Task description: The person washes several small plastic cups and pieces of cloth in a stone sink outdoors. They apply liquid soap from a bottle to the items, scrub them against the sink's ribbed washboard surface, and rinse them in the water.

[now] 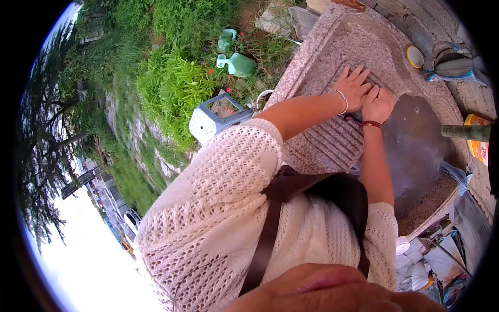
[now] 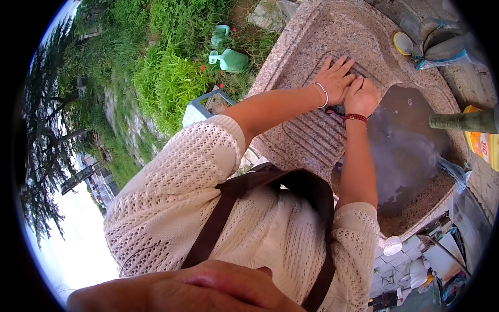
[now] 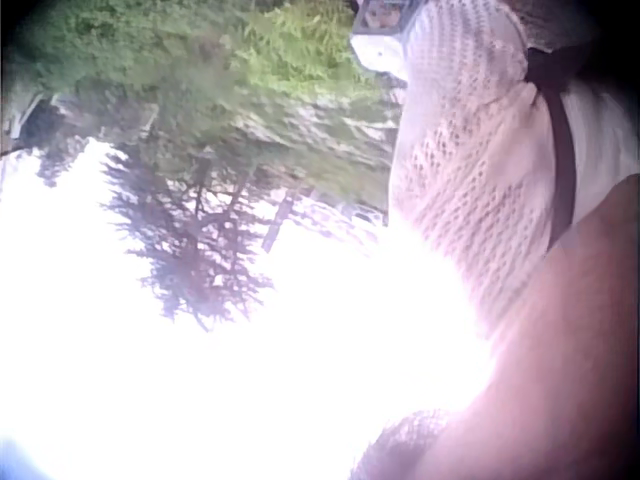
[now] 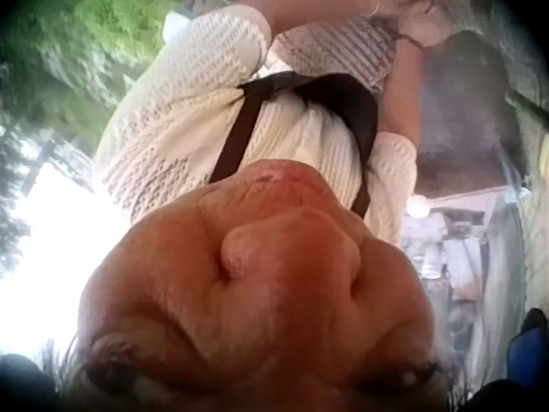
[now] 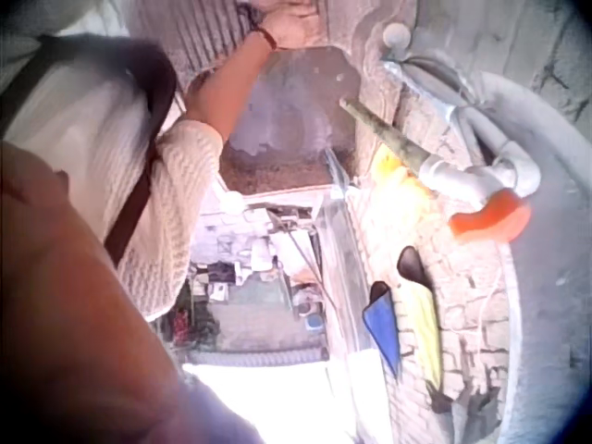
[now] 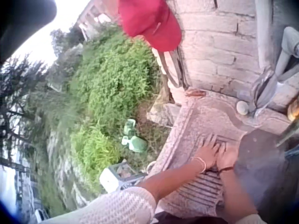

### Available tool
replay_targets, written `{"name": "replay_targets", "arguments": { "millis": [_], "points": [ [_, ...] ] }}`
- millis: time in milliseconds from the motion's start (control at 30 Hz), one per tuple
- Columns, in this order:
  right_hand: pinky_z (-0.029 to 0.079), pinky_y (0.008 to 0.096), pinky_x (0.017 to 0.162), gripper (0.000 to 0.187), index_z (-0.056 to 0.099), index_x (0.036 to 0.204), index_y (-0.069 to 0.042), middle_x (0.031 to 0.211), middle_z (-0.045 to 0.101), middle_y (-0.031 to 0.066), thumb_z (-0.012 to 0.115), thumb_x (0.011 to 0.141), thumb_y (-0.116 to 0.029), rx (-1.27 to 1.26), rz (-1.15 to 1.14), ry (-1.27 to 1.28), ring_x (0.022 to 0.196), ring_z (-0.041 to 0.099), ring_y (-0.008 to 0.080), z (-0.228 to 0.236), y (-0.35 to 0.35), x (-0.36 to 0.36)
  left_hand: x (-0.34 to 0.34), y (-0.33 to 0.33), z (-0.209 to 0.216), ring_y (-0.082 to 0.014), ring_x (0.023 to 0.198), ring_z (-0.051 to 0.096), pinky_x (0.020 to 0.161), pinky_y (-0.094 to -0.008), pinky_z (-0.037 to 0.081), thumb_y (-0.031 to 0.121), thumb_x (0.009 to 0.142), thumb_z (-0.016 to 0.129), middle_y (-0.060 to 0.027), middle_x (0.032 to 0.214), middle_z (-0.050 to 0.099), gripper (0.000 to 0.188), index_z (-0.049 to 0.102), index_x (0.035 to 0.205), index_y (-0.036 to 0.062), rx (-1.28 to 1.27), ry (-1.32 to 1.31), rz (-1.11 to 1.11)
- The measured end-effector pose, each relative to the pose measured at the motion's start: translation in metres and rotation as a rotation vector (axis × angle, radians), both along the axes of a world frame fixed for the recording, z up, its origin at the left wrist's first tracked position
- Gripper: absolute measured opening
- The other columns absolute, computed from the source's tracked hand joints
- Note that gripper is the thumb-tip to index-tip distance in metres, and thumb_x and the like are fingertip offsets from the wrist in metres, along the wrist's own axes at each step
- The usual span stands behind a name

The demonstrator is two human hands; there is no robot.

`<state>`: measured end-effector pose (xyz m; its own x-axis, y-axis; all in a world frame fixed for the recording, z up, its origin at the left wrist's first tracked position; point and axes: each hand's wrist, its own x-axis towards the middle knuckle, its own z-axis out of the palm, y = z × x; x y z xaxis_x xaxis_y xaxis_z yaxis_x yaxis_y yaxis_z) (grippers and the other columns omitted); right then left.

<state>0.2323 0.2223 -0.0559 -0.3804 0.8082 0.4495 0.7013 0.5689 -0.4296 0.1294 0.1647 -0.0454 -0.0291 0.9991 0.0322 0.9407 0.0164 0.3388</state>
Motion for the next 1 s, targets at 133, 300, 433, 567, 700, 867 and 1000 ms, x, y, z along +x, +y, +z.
{"name": "replay_targets", "arguments": {
  "millis": [133,300,433,567,700,867,1000],
  "points": [
    [0.041,0.0418,0.070,0.020,0.058,0.073,-0.002,0.075,0.058,0.0154,0.053,0.081,-0.020,-0.064,0.087,0.090,0.074,0.052,0.0335,0.001,-0.015,-0.005,-0.005,-0.013,-0.004,-0.0299,0.129,0.022,0.103,-0.0517,0.015,0.032,0.085,0.039,-0.0123,0.139,0.028,0.042,0.046,0.121,0.0099,-0.076,0.022,0.080],
    [0.039,0.0416,0.069,0.020,0.050,0.071,0.001,0.074,0.052,0.0171,0.053,0.082,-0.016,-0.253,0.385,0.175,0.071,0.048,0.0317,0.021,-0.106,0.068,0.044,-0.121,0.010,-0.0329,0.132,0.016,0.105,-0.0510,0.011,0.037,0.082,0.045,-0.0140,0.140,0.025,0.049,0.045,0.119,0.0055,-0.251,-0.330,-0.141],
    [0.039,0.0426,0.073,0.022,0.053,0.074,0.001,0.079,0.054,0.0178,0.047,0.083,-0.017,-0.161,0.293,-0.014,0.077,0.049,0.0327,0.004,-0.062,0.042,0.035,-0.083,0.006,-0.0317,0.132,0.013,0.105,-0.0514,0.010,0.034,0.084,0.042,-0.0138,0.141,0.022,0.045,0.045,0.119,0.0063,-0.168,-0.092,-0.024],
    [0.039,0.0433,0.076,0.022,0.056,0.077,0.002,0.083,0.057,0.0179,0.046,0.084,-0.016,-0.041,0.007,-0.035,0.079,0.050,0.0341,-0.007,0.000,0.005,0.009,-0.004,0.005,-0.0303,0.133,0.011,0.105,-0.0518,0.010,0.034,0.085,0.040,-0.0136,0.142,0.020,0.044,0.045,0.120,0.0063,-0.145,-0.011,0.095],
    [0.037,0.0437,0.079,0.023,0.056,0.078,-0.001,0.087,0.056,0.0148,0.046,0.086,-0.020,-0.168,-0.019,-0.027,0.087,0.050,0.0321,-0.006,-0.009,0.002,0.002,-0.007,0.011,-0.0297,0.133,0.010,0.105,-0.0521,0.010,0.036,0.085,0.040,-0.0134,0.143,0.017,0.047,0.044,0.121,0.0065,-0.175,0.017,0.107],
    [0.037,0.0438,0.069,0.020,0.049,0.068,0.000,0.074,0.049,0.0163,0.049,0.082,-0.015,-0.271,0.422,0.135,0.073,0.047,0.0342,0.023,-0.099,0.060,0.020,-0.101,0.034,-0.0304,0.134,0.010,0.105,-0.0525,0.010,0.036,0.082,0.047,-0.0127,0.144,0.015,0.054,0.038,0.128,0.0076,-0.329,-0.161,-0.181],
    [0.038,0.0443,0.069,0.018,0.050,0.066,0.000,0.075,0.052,0.0171,0.051,0.078,-0.014,-0.189,0.433,0.016,0.075,0.048,0.0345,0.019,-0.073,0.043,0.031,-0.103,0.010,-0.0309,0.133,0.012,0.105,-0.0516,0.009,0.030,0.080,0.052,-0.0122,0.144,0.016,0.059,0.034,0.131,0.0071,-0.152,-0.145,-0.135]
  ]
}}
